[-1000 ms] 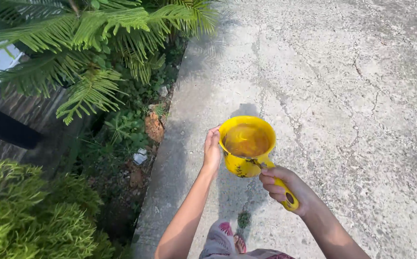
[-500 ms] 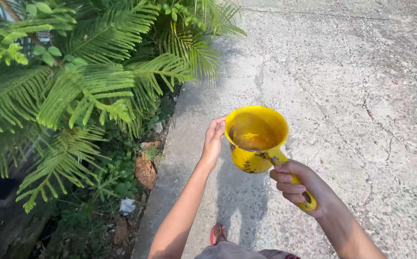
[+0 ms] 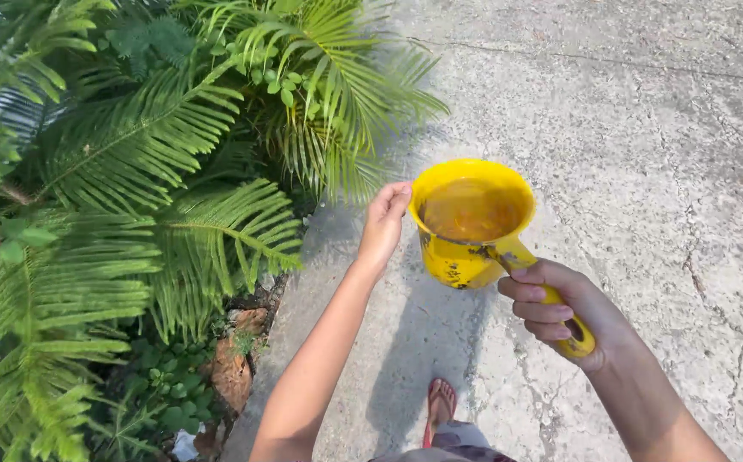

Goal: The person scoops water from a large bucket using a yellow plastic scoop and waters several outdoor plants, including a palm-like plant, a coniferous shrub, and a vine growing along a wall. The person repeatedly refills the scoop and moves between plants to distribute water.

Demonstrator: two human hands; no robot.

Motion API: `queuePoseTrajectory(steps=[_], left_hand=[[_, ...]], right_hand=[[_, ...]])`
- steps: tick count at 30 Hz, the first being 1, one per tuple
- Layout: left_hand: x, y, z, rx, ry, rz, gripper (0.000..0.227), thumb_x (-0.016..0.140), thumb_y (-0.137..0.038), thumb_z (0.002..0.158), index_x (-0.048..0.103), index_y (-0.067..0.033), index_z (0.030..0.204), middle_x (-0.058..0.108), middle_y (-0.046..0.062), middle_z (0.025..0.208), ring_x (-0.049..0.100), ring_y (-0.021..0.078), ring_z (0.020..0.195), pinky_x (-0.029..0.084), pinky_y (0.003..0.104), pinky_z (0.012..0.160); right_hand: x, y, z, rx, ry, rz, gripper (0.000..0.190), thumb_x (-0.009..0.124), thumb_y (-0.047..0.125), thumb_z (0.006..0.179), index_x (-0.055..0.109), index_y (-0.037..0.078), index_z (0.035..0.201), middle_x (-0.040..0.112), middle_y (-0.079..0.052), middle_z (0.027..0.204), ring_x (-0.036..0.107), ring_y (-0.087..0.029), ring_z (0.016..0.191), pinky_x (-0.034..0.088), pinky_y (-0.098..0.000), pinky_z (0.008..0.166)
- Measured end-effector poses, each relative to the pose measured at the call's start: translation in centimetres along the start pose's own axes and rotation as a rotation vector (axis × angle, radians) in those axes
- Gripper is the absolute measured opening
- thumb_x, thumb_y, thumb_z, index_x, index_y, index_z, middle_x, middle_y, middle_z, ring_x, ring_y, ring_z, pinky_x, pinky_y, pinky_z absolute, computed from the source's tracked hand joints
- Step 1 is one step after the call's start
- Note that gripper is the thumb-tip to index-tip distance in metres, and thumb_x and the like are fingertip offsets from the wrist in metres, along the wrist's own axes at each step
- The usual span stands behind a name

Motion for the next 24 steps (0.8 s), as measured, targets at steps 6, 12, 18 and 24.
queuePoseTrajectory(steps=[6, 12, 18, 24], left_hand=[[2.4, -1.2, 12.7, 0.087, -0.042, 0.228, 0.022, 0.063, -0.019, 0.103, 0.076, -0.0128, 0.119, 0.076, 0.01, 0.113, 0.069, 0.0164, 0.108, 0.053, 0.037, 0.099], [1.8, -2.8, 25.9, 0.027, -0.013, 0.383, 0.031, 0.059, -0.03, 0.098, 0.073, -0.0108, 0.118, 0.076, -0.001, 0.113, 0.064, 0.0086, 0.101, 0.048, 0.025, 0.096], [-1.0, -6.8, 38.8, 0.069, -0.045, 0.678, 0.031, 0.058, -0.033, 0.091, 0.08, -0.0155, 0.105, 0.081, -0.005, 0.109, 0.072, 0.0074, 0.101, 0.051, 0.029, 0.093], [-5.3, -7.2, 50.1, 0.042, -0.02, 0.504, 0.027, 0.057, -0.022, 0.096, 0.078, -0.0074, 0.104, 0.079, 0.003, 0.115, 0.072, 0.0114, 0.107, 0.054, 0.029, 0.097]], right_hand=[[-1.3, 11.5, 10.2, 0.013, 0.085, -0.049, 0.011, 0.054, 0.005, 0.091, 0.049, 0.002, 0.1, 0.03, 0.013, 0.07, 0.036, 0.01, 0.038, 0.031, -0.0136, 0.021], [-2.6, 19.4, 22.3, 0.181, 0.449, 0.16, 0.011, 0.044, 0.002, 0.096, 0.041, 0.011, 0.1, 0.039, 0.004, 0.072, 0.027, 0.002, 0.039, 0.022, -0.0135, 0.027], [0.5, 26.3, 32.2, 0.202, 0.514, 0.21, 0.016, 0.042, 0.004, 0.097, 0.049, 0.009, 0.11, 0.04, 0.003, 0.072, 0.029, 0.002, 0.04, 0.027, -0.0143, 0.028], [3.9, 32.5, 43.2, 0.21, 0.541, 0.2, 0.008, 0.041, 0.003, 0.097, 0.043, 0.006, 0.104, 0.04, 0.002, 0.074, 0.031, 0.002, 0.041, 0.031, -0.0136, 0.029]])
Point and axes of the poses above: each hand's wrist, its own z-axis towards the middle knuckle, its own x-axis out of the palm, y = z × x, the point moved 4 cm from there along z, towards the middle knuckle
